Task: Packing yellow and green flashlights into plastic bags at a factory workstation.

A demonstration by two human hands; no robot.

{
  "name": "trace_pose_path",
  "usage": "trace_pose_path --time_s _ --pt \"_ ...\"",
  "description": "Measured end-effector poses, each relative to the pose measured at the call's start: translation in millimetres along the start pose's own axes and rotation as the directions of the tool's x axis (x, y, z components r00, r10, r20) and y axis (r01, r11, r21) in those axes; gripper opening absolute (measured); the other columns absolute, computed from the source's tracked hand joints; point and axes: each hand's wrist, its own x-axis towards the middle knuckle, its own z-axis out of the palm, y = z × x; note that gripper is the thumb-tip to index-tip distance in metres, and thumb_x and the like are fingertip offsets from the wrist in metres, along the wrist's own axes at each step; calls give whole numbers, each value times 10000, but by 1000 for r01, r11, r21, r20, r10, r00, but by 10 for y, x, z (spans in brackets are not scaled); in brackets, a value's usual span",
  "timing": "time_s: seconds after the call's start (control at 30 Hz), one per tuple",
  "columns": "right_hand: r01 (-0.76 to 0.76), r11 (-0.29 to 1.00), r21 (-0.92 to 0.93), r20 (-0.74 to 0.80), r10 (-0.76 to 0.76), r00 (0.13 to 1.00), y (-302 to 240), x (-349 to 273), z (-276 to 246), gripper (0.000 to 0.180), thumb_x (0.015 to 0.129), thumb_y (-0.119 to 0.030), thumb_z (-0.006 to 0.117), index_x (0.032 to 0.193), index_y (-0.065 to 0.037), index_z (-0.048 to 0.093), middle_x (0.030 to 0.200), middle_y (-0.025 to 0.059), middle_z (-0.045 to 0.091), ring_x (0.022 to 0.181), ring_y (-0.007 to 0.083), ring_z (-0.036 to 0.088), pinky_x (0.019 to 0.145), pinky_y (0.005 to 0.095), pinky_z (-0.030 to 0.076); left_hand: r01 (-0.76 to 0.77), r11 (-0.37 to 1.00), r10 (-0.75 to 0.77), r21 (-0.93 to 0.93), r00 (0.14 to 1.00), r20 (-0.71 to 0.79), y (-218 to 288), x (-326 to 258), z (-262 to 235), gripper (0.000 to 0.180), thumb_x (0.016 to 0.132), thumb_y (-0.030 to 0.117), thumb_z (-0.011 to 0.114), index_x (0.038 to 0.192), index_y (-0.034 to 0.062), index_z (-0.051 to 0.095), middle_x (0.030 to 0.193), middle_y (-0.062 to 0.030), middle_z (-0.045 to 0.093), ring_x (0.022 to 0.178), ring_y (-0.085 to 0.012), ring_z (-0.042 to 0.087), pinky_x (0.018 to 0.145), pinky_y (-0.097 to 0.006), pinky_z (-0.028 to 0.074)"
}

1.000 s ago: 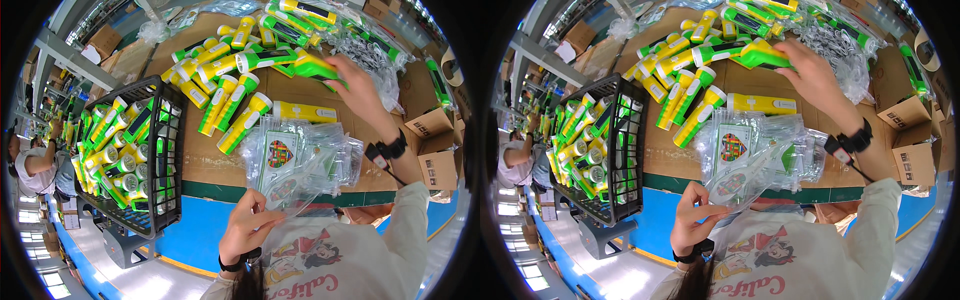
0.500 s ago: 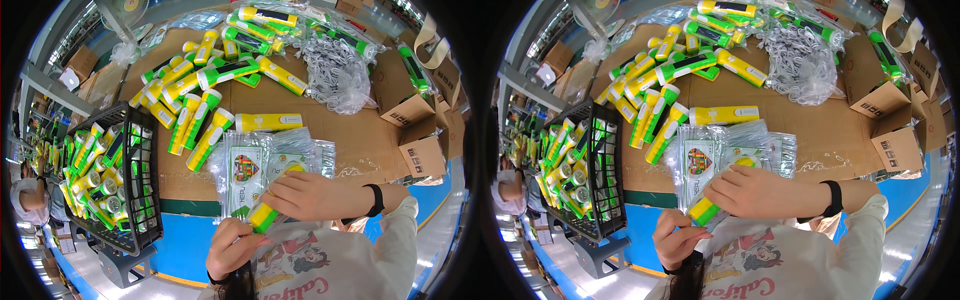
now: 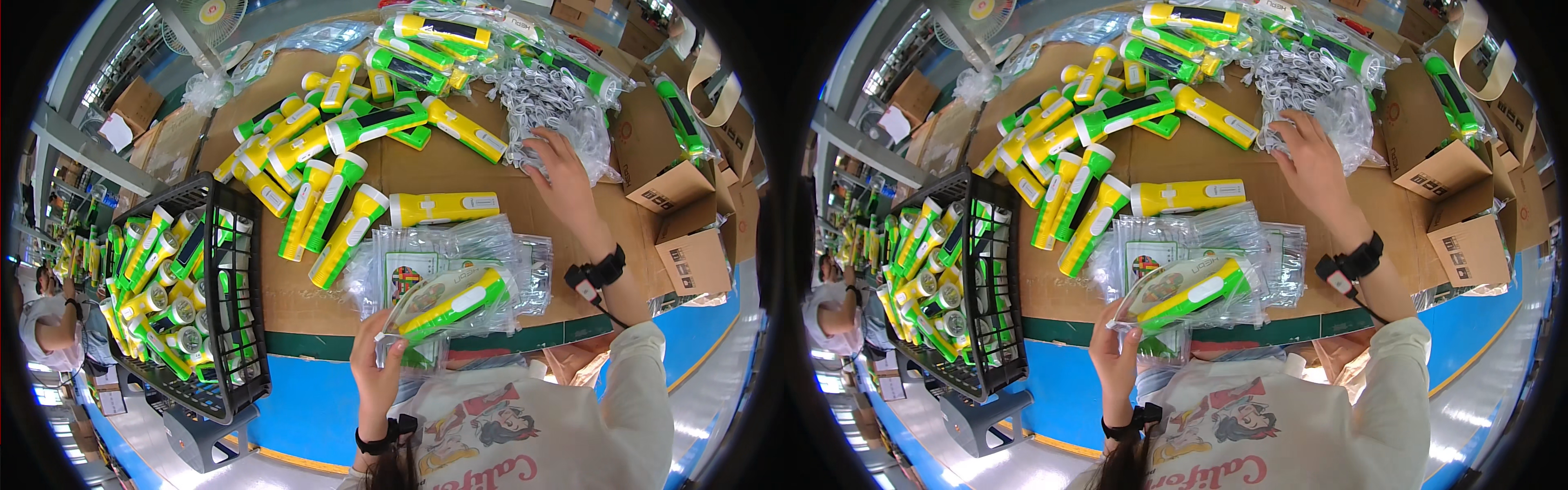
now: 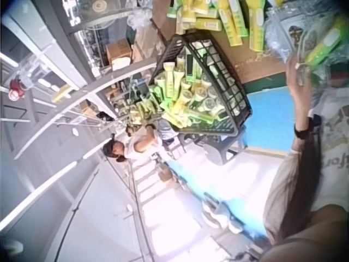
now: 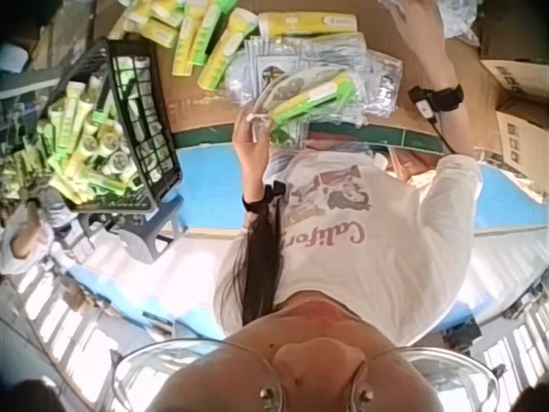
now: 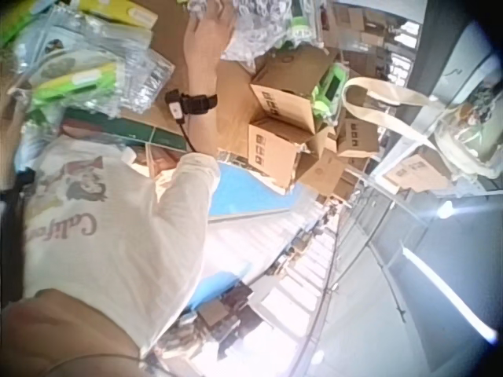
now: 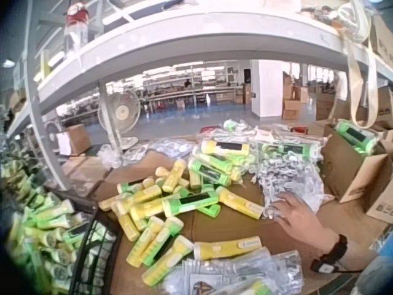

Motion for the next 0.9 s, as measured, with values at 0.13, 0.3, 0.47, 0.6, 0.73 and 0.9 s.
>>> trace_pose_path --time_s 0.13,0.3,0.47,0.6,0.73,0.9 --pt "57 984 -169 117 -37 992 491 -37 441 276 820 -80 699 1067 -71 576 1382 144 498 1315 372 445 1059 495 374 31 992 -28 119 999 -24 -4 -53 113 244 972 108 551 1113 -62 656 1253 -209 614 1116 -325 589 986 -413 429" --pt "-56 995 83 93 49 994 291 144 277 274 822 -43 670 1065 -79 549 1431 151 465 1341 362 427 1070 487 374 -6 995 11 100 999 -52 -41 -13 91 286 1020 120 504 1172 -82 638 1187 -167 630 1004 -188 583 879 -290 442" --pt "159 958 -237 150 -125 981 488 282 427 302 798 20 636 1070 -86 561 1420 147 491 1349 346 433 1055 467 388 59 997 -58 57 998 -16 10 -18 91 280 1010 111 497 1138 -83 653 1197 -190 642 1044 -253 598 921 -336 444" --pt "307 905 -294 279 -226 934 585 474 346 327 784 39 625 1092 -67 588 1391 131 526 1334 315 459 1045 454 400 -50 998 49 45 998 27 34 66 96 287 1001 93 487 1162 -72 658 1237 -201 649 1117 -322 608 986 -390 440" --pt "28 969 -244 67 -12 998 282 531 -183 204 811 26 641 1005 -26 602 1301 130 602 1243 302 540 1008 420 426 -19 1000 19 2 1000 -13 46 58 96 303 1012 111 474 1178 -71 652 1241 -197 649 1129 -327 604 996 -393 436" --pt "-235 820 522 108 209 972 -403 107 -487 69 864 -22 663 860 -18 594 1183 126 671 1128 297 604 986 374 430 -75 997 76 -19 997 18 20 177 108 321 1023 119 456 1208 -63 645 1260 -203 638 1146 -329 600 1007 -401 429"
